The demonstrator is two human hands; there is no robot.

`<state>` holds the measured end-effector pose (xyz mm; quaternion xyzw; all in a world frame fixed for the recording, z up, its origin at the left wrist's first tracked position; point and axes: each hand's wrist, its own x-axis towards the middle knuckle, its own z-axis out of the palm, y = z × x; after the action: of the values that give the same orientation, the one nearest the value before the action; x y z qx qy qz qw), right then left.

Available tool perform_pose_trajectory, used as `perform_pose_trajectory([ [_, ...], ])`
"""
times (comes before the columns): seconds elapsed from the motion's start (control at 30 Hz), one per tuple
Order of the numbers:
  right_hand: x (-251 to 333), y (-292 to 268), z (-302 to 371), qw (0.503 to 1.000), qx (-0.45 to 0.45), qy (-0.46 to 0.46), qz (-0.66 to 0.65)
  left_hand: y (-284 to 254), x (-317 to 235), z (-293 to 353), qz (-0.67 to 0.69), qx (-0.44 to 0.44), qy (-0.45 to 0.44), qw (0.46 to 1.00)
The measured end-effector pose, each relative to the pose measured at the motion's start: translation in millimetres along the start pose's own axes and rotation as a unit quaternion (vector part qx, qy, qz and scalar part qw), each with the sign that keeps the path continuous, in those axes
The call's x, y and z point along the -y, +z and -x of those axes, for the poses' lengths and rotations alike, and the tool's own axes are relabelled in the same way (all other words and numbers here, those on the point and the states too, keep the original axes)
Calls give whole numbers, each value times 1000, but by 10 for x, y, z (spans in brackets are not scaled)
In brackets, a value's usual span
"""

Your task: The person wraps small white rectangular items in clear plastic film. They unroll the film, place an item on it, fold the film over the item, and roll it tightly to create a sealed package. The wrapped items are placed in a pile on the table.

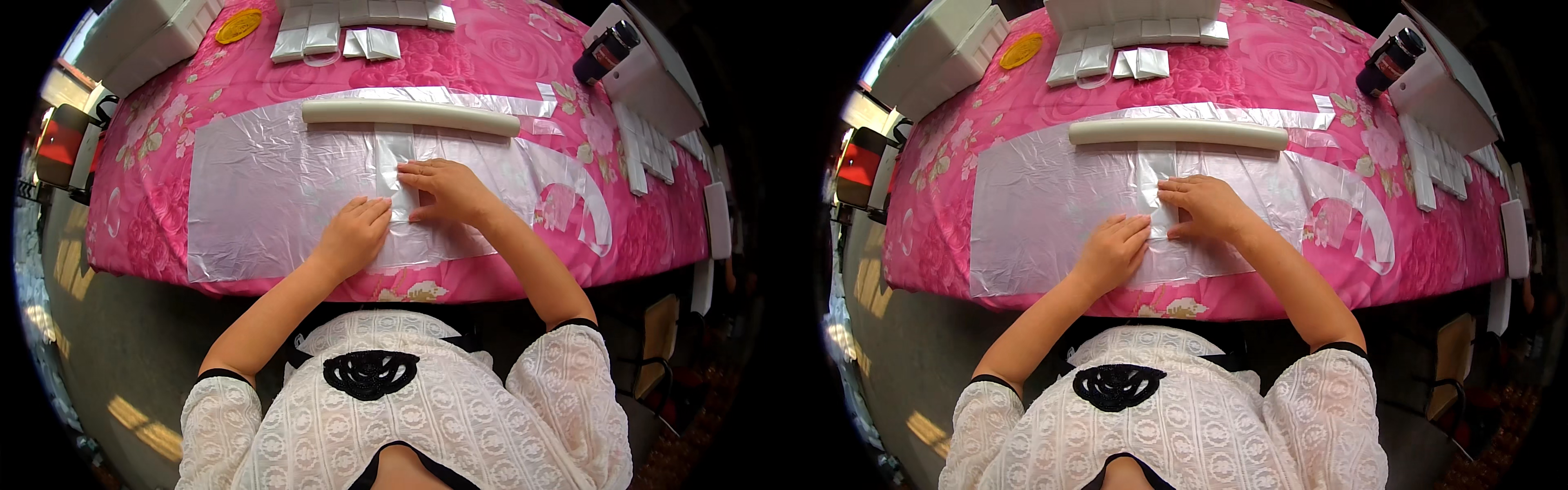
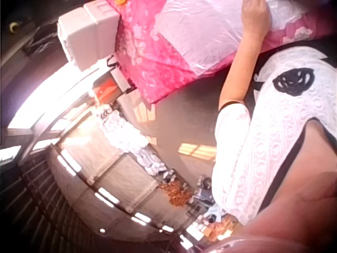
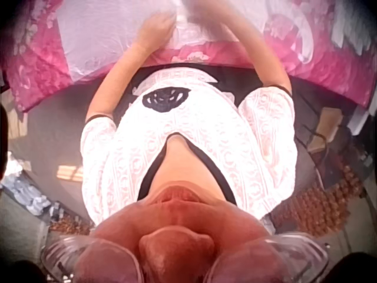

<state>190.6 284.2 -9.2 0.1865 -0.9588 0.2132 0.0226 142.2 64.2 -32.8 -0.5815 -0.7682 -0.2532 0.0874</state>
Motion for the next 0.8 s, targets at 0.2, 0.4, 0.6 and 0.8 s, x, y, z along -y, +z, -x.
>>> perform_pose_trajectory([
  [0.2, -9, 65, 1, 997, -55, 27, -50, -31, 17, -94, 32, 22, -30, 999],
  [0.4, 311, 258, 274, 994, -112, -3, -15, -190, -148, 96, 148, -16, 43, 988],
  [0.6, 421, 355, 453, 983, -168, -7, -71, -220, -186, 243, 145, 52, 6, 988],
  [0.8, 429, 156, 279, 932, -90, 254, -241, -103, -202, 58, 239, 32, -265, 934],
])
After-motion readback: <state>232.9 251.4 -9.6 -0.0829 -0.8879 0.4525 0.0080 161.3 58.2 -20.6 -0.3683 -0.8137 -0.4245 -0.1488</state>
